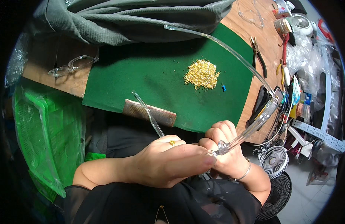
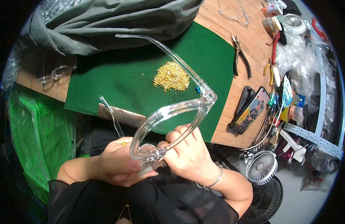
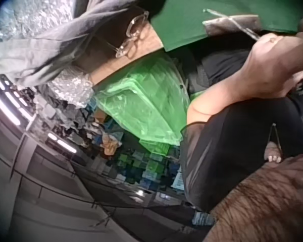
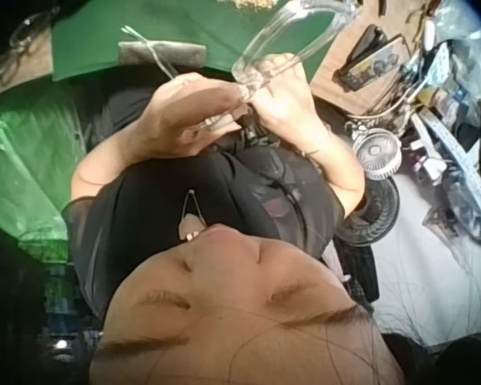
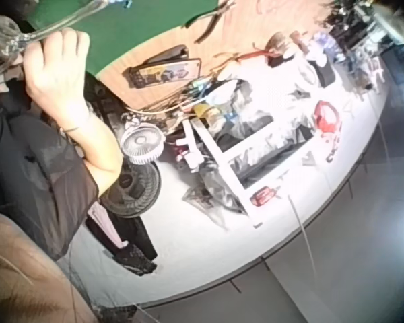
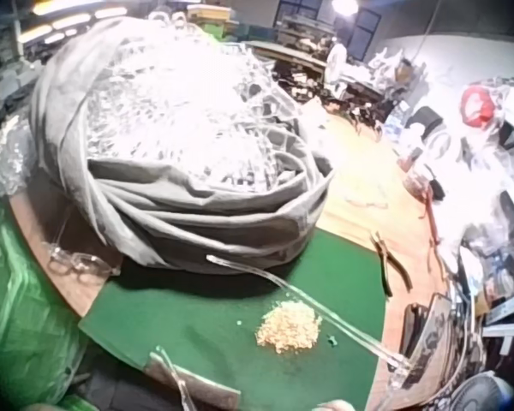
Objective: The person assembles a pair of clear eyeglasses by hand. They insert small gold-colored components into the frame and use a screwdriver to tighten screws at the hinge and nose bridge areas. The person repeatedly adjusts the arms and inspects the frame during the process.
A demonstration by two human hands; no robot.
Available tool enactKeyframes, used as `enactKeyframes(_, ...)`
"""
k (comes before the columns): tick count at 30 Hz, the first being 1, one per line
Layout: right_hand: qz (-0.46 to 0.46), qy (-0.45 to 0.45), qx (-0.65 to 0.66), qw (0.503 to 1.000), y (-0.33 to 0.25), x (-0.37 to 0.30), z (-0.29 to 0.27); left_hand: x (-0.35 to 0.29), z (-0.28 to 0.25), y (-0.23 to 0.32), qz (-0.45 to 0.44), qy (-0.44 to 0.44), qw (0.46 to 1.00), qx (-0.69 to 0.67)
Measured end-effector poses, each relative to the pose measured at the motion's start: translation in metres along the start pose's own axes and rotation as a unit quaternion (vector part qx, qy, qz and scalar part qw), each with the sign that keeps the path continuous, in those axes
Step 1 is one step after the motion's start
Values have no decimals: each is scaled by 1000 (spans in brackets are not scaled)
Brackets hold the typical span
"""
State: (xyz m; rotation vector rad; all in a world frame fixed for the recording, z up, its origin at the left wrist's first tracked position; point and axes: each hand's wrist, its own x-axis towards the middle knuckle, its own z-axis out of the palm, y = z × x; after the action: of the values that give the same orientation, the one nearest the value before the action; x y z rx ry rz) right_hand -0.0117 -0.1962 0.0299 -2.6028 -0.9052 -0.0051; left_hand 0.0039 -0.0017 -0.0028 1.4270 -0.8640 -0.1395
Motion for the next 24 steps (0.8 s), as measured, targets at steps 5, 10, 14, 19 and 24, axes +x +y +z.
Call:
enactKeyframes(5,-13,-12,-2,1000,3,-2,3,3,-2,2,-2,-4,1000,1)
enactKeyframes(10,-23,-17,21,999,6,0,3,3,-4,2,6,-16,1000,16)
enactKeyframes(14,4,-20,59,998,4,1,0,5,-4,3,-7,2,1000,14)
enactKeyframes(19,47,-25,19,998,-4,1,-8,4,0,1,21,76,997,11)
enactKeyframes(24,53,-23,28,998,-6,1,-8,7,-3,7,-19,61,998,24)
